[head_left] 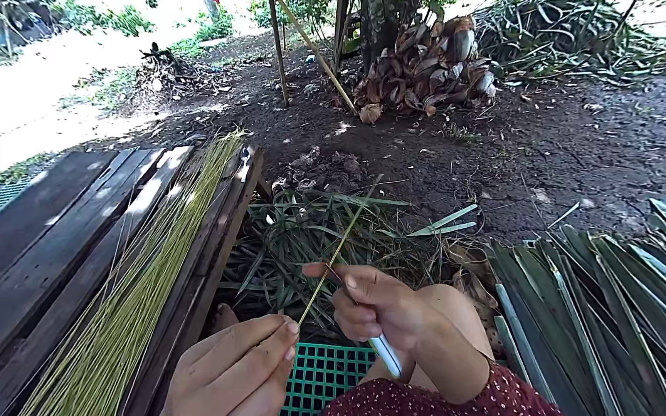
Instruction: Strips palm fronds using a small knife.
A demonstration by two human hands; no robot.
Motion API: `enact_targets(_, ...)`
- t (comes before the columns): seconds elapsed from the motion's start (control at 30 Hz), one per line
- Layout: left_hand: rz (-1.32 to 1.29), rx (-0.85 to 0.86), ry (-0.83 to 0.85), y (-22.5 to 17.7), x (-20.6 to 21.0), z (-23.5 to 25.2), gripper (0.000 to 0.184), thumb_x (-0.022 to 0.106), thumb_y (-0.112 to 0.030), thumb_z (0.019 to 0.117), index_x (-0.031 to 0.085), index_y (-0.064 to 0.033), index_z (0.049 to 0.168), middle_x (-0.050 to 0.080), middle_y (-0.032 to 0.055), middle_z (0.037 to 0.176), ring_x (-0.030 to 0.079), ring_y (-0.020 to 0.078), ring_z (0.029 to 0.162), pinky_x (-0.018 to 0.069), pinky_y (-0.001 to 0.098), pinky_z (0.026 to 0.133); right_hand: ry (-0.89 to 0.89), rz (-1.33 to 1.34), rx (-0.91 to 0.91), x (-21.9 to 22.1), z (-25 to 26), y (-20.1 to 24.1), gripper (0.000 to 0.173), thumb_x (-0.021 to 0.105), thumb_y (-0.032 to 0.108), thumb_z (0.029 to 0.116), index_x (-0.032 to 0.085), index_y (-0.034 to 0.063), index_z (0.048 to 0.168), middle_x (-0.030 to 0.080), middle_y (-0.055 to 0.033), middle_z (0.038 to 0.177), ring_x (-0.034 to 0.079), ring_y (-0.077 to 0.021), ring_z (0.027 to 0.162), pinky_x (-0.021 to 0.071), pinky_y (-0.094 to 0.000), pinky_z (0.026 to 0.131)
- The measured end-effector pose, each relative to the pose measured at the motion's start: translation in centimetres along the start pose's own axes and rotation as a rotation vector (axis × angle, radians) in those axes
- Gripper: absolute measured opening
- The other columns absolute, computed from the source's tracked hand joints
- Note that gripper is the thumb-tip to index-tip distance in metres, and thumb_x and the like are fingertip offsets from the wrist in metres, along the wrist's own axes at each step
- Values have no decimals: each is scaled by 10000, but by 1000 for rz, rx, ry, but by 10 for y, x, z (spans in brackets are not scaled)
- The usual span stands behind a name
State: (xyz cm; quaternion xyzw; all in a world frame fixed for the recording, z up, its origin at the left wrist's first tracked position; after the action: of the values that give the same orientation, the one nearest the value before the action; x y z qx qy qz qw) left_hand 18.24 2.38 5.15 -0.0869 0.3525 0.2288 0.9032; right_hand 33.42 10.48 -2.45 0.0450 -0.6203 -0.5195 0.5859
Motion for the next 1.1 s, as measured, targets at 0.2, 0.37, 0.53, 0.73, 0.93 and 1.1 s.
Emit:
enact_targets(0.2,81,43,68,-9,-4,3,162,592,-2,999,557,-51,848,700,115,956,692,209,987,550,288,915,-383,-168,-217,-58,2,48,386,380,260,1079,623,79,1318,456,125,509,434,27,430,415,-146,475)
enact_targets(0.37,81,74,68,-11,-4,4,161,582,4,999,566,-55,850,695,107,943,688,209,975,549,289,910,-729,-65,-372,-104,-1,77,445,239,290,1132,605,94,1291,400,85,497,401,-6,378,400,-148,403)
enact_targets(0.53,95,70,51,-7,-7,2,176,581,7,996,555,-56,834,690,108,935,690,218,977,555,298,913,-591,-13,-277,-99,-4,56,468,217,359,1120,567,142,1343,413,109,502,420,-1,408,428,-170,453)
enact_targets(0.73,51,88,77,-7,1,0,169,533,-6,1024,548,-60,864,676,105,919,681,213,973,546,299,924,46,79,12,-14,-4,-7,461,625,385,999,598,154,1397,557,170,618,510,59,512,448,-128,514)
enact_targets(0.93,-104,-164,-28,-7,-27,-16,140,572,-57,1017,583,-60,878,702,92,991,697,168,1006,576,278,918,-584,-2,-197,-111,-10,18,499,156,320,1116,597,151,1279,474,123,513,449,13,424,440,-166,455)
enact_targets(1.1,16,-706,-309,11,-120,-96,55,679,-264,992,693,-245,1042,717,-84,1193,688,141,1139,579,347,995,-923,83,-307,-205,-68,39,525,143,401,1123,618,179,1149,440,135,499,425,24,401,426,-156,435)
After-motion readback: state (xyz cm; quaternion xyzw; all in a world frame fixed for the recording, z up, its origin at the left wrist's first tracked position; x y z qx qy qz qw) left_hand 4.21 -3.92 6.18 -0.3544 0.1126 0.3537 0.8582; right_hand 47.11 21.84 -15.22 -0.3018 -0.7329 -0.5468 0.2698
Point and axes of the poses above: each hand's wrist, its own z-axis towards the middle knuckle, its own x-axis out of the palm, y = z × x, the point moved 6 cm from there along z, towards the middle knuckle
